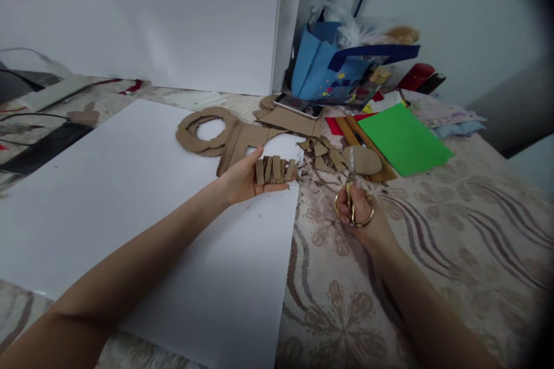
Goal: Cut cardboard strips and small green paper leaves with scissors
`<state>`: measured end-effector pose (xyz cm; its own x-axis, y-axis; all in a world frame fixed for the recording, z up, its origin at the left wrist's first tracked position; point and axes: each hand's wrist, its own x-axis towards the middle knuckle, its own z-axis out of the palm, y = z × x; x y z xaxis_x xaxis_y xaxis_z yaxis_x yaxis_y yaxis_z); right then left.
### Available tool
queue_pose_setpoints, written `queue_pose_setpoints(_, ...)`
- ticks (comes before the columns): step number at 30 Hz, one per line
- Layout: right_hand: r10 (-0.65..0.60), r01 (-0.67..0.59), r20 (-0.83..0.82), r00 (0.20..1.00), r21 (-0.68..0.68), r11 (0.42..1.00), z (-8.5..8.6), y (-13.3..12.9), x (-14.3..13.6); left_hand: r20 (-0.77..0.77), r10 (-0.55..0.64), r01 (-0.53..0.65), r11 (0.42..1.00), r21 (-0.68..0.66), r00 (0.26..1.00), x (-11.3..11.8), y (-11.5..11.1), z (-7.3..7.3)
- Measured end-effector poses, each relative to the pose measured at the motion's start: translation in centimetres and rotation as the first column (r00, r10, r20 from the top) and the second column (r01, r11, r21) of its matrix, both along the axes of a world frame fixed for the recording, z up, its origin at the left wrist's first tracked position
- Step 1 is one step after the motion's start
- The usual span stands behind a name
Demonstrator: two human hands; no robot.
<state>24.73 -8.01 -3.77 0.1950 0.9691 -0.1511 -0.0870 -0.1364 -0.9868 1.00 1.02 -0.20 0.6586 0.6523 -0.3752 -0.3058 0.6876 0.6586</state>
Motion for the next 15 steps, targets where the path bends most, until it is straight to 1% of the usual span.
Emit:
queue_pose_setpoints(2, 0.008, -0.008, 0.006, 1.000, -0.008, 1.000, -0.2, 0.0, -0.1, -0.006, 0.023, -0.023, 1.000, 0.008, 1.000, -0.2, 0.2, 0.3)
queue_pose_setpoints(4, 0.029, -0.029, 0.012, 1.000, -0.011, 1.000, -0.2, -0.1, -0.2, -0.037, 0.064, -0.063, 0.997, 0.042, 0.997, -0.7, 0.7, 1.1)
queue_pose_setpoints(8, 0.055, -0.055, 0.018, 0.998, -0.015, 0.998, -0.3, -0.2, -0.3, -0.130, 0.163, -0.138, 0.973, 0.185, 0.978, -2.2, 2.5, 3.6)
queue_pose_setpoints(10, 0.056, -0.055, 0.022, 0.998, -0.021, 0.998, -0.3, -0.3, -0.3, -0.170, 0.182, -0.133, 0.955, 0.264, 0.969, -2.9, 3.6, 4.4)
queue_pose_setpoints(11, 0.060, -0.059, 0.022, 0.998, -0.025, 0.998, -0.4, -0.3, -0.2, -0.196, 0.186, -0.125, 0.950, 0.286, 0.963, -3.1, 4.1, 4.5)
queue_pose_setpoints(13, 0.069, -0.068, 0.017, 0.997, -0.029, 0.997, -0.4, -0.4, -0.2, -0.255, 0.185, -0.097, 0.941, 0.324, 0.949, -3.2, 5.1, 4.4)
queue_pose_setpoints(14, 0.070, -0.070, 0.013, 0.997, -0.031, 0.997, -0.4, -0.4, -0.3, -0.291, 0.189, -0.072, 0.927, 0.368, 0.938, -3.2, 5.5, 4.1)
queue_pose_setpoints(15, 0.069, -0.069, 0.011, 0.998, -0.033, 0.997, -0.3, -0.4, -0.3, -0.341, 0.210, -0.045, 0.900, 0.434, 0.916, -3.2, 6.0, 3.8)
